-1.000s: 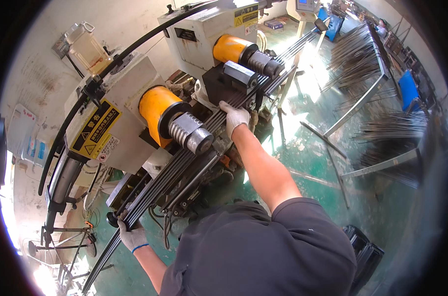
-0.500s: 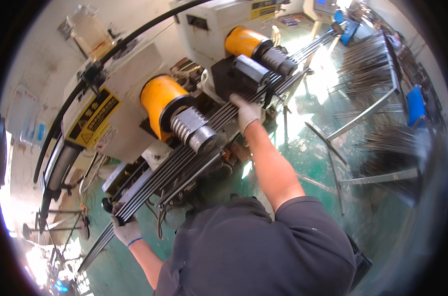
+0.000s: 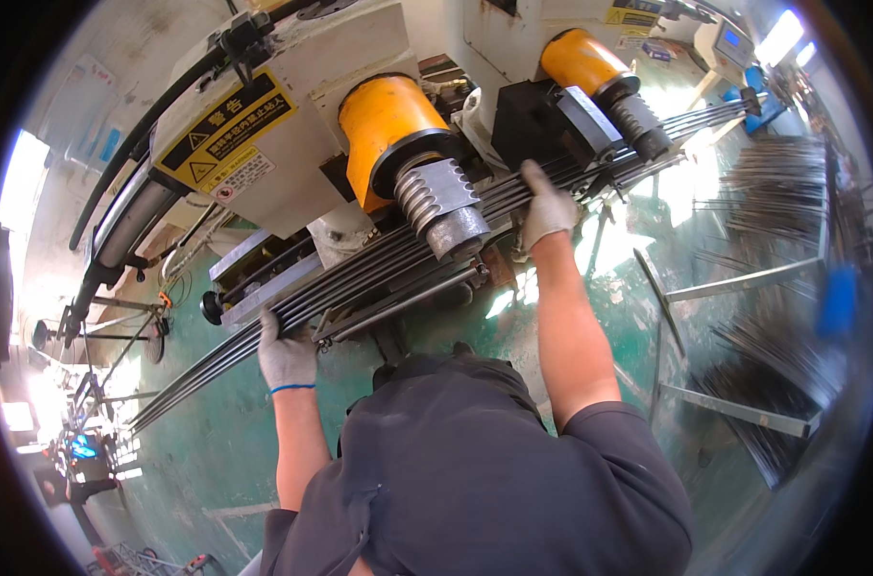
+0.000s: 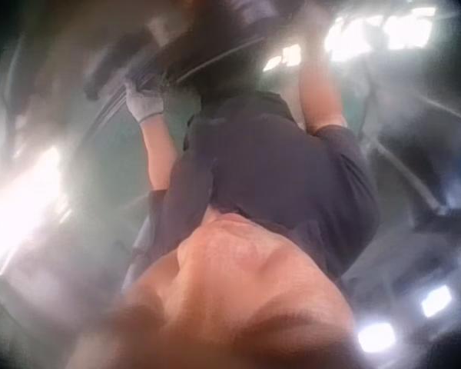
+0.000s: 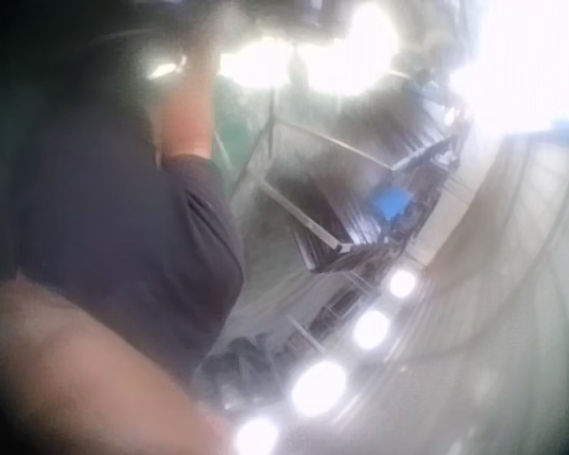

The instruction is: The person collects bundles of metal rods, places them into a bending machine, operates the machine to shape the rods, and then removes the formed metal frames.

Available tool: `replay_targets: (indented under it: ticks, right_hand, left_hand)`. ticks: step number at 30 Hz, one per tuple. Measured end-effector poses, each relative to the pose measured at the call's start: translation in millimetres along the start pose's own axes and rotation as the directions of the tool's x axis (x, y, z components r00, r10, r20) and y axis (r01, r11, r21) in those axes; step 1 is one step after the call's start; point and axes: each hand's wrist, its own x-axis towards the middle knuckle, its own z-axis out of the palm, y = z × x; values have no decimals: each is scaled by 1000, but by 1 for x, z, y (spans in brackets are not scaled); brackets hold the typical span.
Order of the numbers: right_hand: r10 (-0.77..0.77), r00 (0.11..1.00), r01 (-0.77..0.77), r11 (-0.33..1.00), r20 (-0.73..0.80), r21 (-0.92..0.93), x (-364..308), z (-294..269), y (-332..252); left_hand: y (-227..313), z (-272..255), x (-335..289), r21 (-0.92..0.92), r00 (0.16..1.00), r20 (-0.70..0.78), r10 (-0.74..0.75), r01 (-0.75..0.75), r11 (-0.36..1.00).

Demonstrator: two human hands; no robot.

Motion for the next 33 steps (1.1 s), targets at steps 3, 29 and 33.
replay_targets:
  ticks: [3, 29, 33]
  right_hand:
    - [-77, 996, 68, 984, 52, 167, 27, -7, 1]
    - [-19, 948, 28, 999, 316, -24, 117, -120, 42]
    - [51, 962, -81, 992, -268, -100, -7, -145, 131]
  left_hand:
    - [-5, 27, -13, 17, 996, -17, -83, 84, 996]
    - [352, -339, 10, -101, 890, -303, 340, -385, 918]
    - [435, -436, 17, -92, 844, -395, 362, -428, 899]
